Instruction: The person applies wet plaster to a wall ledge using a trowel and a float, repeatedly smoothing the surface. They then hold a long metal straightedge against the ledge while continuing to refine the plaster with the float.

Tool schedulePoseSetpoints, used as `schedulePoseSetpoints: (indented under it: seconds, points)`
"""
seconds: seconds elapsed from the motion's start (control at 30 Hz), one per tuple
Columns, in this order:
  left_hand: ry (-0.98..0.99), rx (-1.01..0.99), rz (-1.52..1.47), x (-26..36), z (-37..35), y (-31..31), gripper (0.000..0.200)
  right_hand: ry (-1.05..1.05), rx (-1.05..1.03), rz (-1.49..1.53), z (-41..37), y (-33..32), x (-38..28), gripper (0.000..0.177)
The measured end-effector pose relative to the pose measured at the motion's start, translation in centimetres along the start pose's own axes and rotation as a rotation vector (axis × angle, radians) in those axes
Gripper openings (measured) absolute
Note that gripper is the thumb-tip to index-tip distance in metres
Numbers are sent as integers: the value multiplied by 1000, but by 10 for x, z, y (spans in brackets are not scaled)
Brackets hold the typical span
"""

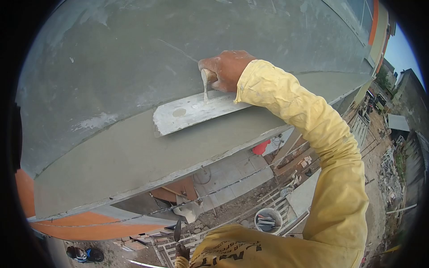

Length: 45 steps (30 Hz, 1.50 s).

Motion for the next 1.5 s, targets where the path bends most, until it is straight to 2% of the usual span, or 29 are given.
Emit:
schedulePoseSetpoints:
  seconds: [0.03,0.07,0.1,0.17,0.2,0.23,0.3,0.33,0.37,0.43,0.47,0.53,0.57,0.6,0.63,0.67,0.7,0.73,0.77,0.8,0.83,0.87,0.97,1.03,1.13,1.33,1.43,1.47,1.5]
  points:
    - [237,28,191,-13,6,19,49,-2,-4,2,-1,-2,-1,22]
    - [295,-26,191,-30,10,38,50,-26,-31,6,-2,-4,-2,23]
    - [295,-28,192,-18,11,25,50,-48,-57,9,-3,-7,-3,24]
    - [-33,-100,-62,21,18,-17,63,-59,-62,29,-7,-10,-6,26]
    - [191,-11,143,19,20,-11,53,-69,-66,47,-11,-13,-6,28]
    - [206,-16,144,33,25,-23,53,-57,-67,38,-15,-18,-8,28]
    - [44,-18,-40,59,35,-47,47,-117,-106,76,-26,-29,-11,31]
    - [524,-83,354,44,41,-37,55,-96,-106,62,-34,-34,-10,31]
    - [552,-87,355,47,46,-34,55,-107,-126,106,-43,-40,-10,31]
    - [-112,38,-368,75,54,-52,66,-97,-147,132,-63,-55,-10,31]
    - [30,34,-395,71,64,-44,75,-94,-177,152,-75,-67,-10,29]
    - [12,6,-395,93,74,-63,75,-84,-211,168,-102,-91,-8,29]
    - [-29,-13,-397,109,77,-73,75,-51,-183,140,-117,-105,-7,29]
    - [92,70,-410,117,81,-74,71,-18,-155,116,-133,-116,-5,30]
    - [99,65,-409,133,84,-84,71,55,-95,141,-152,-124,-1,28]
    - [118,25,-433,153,87,-100,68,152,-40,182,-173,-128,7,24]
    - [136,-16,-457,171,91,-111,65,350,-15,140,-192,-137,9,20]
    - [234,50,-436,184,96,-113,60,351,90,226,-213,-140,17,18]
    - [243,40,-431,195,103,-117,60,479,175,253,-244,-138,33,17]
    - [319,-23,-509,208,109,-120,56,615,263,272,-274,-127,45,16]
    - [408,-103,-583,225,117,-123,52,606,366,51,-297,-106,48,16]
    - [457,-153,-570,245,121,-134,52,661,369,6,-340,-116,52,16]
    - [705,-465,-697,314,109,-189,44,908,541,-21,-345,-61,5,17]
    - [132,-1053,-1295,347,96,-216,41,1029,673,-4,-360,-28,3,17]
    - [98,-1267,-1356,373,83,-242,40,1138,862,107,-403,27,-16,18]
    - [50,-1376,-1249,394,64,-233,42,1216,1204,414,-467,111,-6,19]
    - [1,-1400,-1220,406,52,-225,43,1218,1365,601,-478,121,5,20]
    - [-87,-1438,-1220,408,47,-219,43,1220,1358,613,-483,117,1,20]
    - [-174,-1475,-1219,411,40,-216,42,1227,1128,325,-456,80,-16,23]
Point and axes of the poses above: each hand's wrist, its own z-axis towards the middle knuckle, its own y-axis out of the palm, x = y × z, the point moved 1 cm from there along z, towards the middle knuckle, and after that the axes turned 13 degrees about x, right-handed, at the moved point
